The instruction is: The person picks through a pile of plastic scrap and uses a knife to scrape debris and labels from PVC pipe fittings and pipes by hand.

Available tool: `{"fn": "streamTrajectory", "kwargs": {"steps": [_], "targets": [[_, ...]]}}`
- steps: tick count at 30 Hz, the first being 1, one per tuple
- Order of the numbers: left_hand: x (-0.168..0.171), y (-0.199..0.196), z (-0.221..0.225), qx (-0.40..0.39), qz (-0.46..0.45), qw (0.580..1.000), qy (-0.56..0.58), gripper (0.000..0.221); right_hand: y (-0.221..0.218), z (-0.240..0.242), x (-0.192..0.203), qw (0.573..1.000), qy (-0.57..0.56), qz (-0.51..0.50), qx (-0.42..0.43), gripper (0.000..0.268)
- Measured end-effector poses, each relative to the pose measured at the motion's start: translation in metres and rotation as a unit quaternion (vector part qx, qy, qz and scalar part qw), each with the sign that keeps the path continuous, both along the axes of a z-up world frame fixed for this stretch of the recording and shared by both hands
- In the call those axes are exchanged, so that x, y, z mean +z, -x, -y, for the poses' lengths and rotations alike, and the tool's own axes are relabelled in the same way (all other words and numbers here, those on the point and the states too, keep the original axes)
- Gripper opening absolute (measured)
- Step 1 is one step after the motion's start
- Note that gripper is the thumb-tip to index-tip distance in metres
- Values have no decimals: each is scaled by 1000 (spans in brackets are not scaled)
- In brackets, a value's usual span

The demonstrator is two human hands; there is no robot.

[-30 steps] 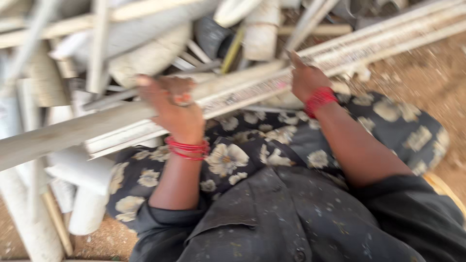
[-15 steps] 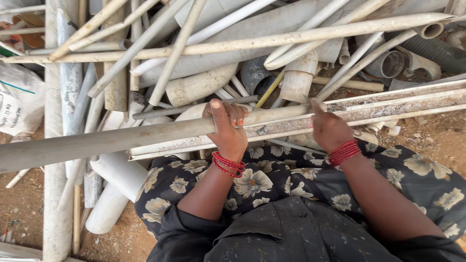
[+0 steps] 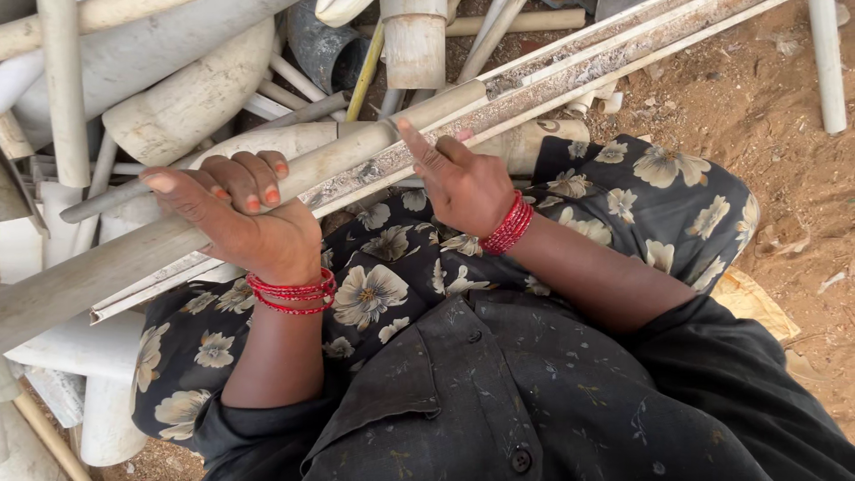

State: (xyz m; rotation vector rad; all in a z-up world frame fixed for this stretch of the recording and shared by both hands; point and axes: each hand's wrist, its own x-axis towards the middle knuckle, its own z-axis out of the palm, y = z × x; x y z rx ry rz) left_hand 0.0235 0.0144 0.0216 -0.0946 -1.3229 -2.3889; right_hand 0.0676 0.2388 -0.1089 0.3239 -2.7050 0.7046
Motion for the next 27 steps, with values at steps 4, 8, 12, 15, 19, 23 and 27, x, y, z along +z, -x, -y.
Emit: {"fn": "streamTrajectory", "kwargs": {"steps": [4,8,12,15,19,23,27], "targets": [[3,4,3,4,12,1000,-1,51,29,-33,-12,966,-155,153,-137,64],[8,1,1,18,5,999,31,50,27,-51,-16,990,-49,111,-76,63],[3,5,1,31,9,999,34,51,2,-8,-13,1000,-7,20,-11,61],[-1,7,9,28,18,999,30,51,25,-36,-23,984,-101,105,-101,61],[-3,3,3,16,-10,998,57,56,39,-57,-20,965,-104,200,-130,65],[-3,1,0,-55,-58,997,12,68,7,-17,-8,996,-13,77,-43,58],[-4,-2,2,-56,-56,997,12,72,27,-46,-17,968,-121,174,-132,59]]}}
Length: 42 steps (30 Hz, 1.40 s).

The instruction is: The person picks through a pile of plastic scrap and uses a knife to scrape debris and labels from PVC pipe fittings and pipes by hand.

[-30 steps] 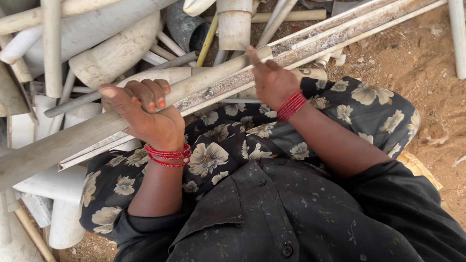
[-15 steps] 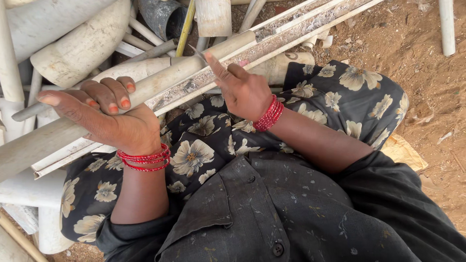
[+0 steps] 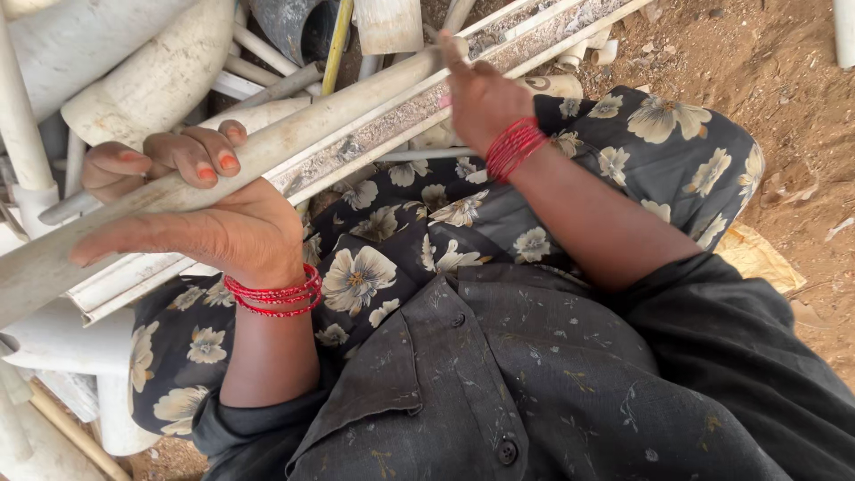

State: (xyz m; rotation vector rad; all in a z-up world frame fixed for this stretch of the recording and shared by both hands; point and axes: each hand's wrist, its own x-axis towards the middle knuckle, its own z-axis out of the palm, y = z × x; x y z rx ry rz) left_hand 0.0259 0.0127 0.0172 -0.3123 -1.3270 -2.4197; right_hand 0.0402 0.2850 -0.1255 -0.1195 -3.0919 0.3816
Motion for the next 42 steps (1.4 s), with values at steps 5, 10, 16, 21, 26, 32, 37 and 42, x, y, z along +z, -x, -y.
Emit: {"fn": "streamTrajectory", "kwargs": {"steps": [5,10,16,21,26,32,37,42], "targets": [[4,-1,-1,-51,-49,997,-7,73,-7,6,1,992,72,-91,41,63],[-6,9,6,-101,-114,988,6,57,-14,21,-12,989,97,-86,68,59],[-8,34,9,-88,-157,984,9,54,-6,10,-5,982,123,-135,46,63],[-9,18,10,-51,-82,995,-8,46,-30,48,16,988,78,-91,94,66],[-3,15,5,-33,-50,998,-4,44,-5,4,6,995,39,-85,16,72],[-7,18,12,40,-5,999,3,49,-40,60,-8,983,96,-150,54,75],[-2,29,17,76,47,996,-18,53,11,-7,-25,997,35,-58,-38,68],[-7,24,18,49,32,998,-13,54,-39,61,9,986,68,-142,58,71]]}}
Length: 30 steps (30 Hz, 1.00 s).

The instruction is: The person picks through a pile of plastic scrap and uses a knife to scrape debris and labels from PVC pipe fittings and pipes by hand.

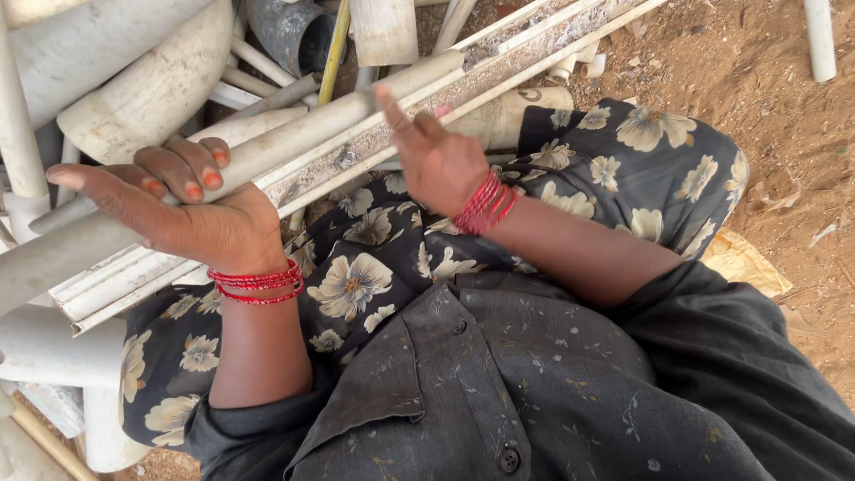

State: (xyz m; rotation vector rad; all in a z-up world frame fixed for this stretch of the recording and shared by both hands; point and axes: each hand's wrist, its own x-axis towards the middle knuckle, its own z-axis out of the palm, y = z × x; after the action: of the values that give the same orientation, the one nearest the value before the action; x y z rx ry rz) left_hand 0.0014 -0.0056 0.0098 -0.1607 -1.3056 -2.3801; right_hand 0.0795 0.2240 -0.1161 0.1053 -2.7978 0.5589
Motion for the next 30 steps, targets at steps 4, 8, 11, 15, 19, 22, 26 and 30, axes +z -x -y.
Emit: {"fn": "streamTrajectory", "kwargs": {"steps": [4,8,11,15,19,22,26,30], "targets": [[7,-7,3,15,6,999,37,48,27,-32,-7,990,-85,106,-48,61],[11,-14,2,4,-21,999,37,49,30,-54,-12,998,48,38,-8,68],[-24,-3,-24,37,-119,958,256,39,17,-26,2,993,111,33,8,67],[-79,5,-91,-139,43,987,-69,17,-2,-4,19,986,139,-76,60,69],[-90,7,-94,-146,62,984,-79,39,27,-33,10,995,65,70,-31,63],[-88,11,-90,-158,56,984,-54,41,33,-43,8,994,57,94,-26,63],[-79,0,-81,-153,60,986,-24,41,1,-6,13,999,-11,29,35,70],[-73,-6,-71,-158,65,985,-8,40,35,-49,-13,991,-60,113,-51,71]]}}
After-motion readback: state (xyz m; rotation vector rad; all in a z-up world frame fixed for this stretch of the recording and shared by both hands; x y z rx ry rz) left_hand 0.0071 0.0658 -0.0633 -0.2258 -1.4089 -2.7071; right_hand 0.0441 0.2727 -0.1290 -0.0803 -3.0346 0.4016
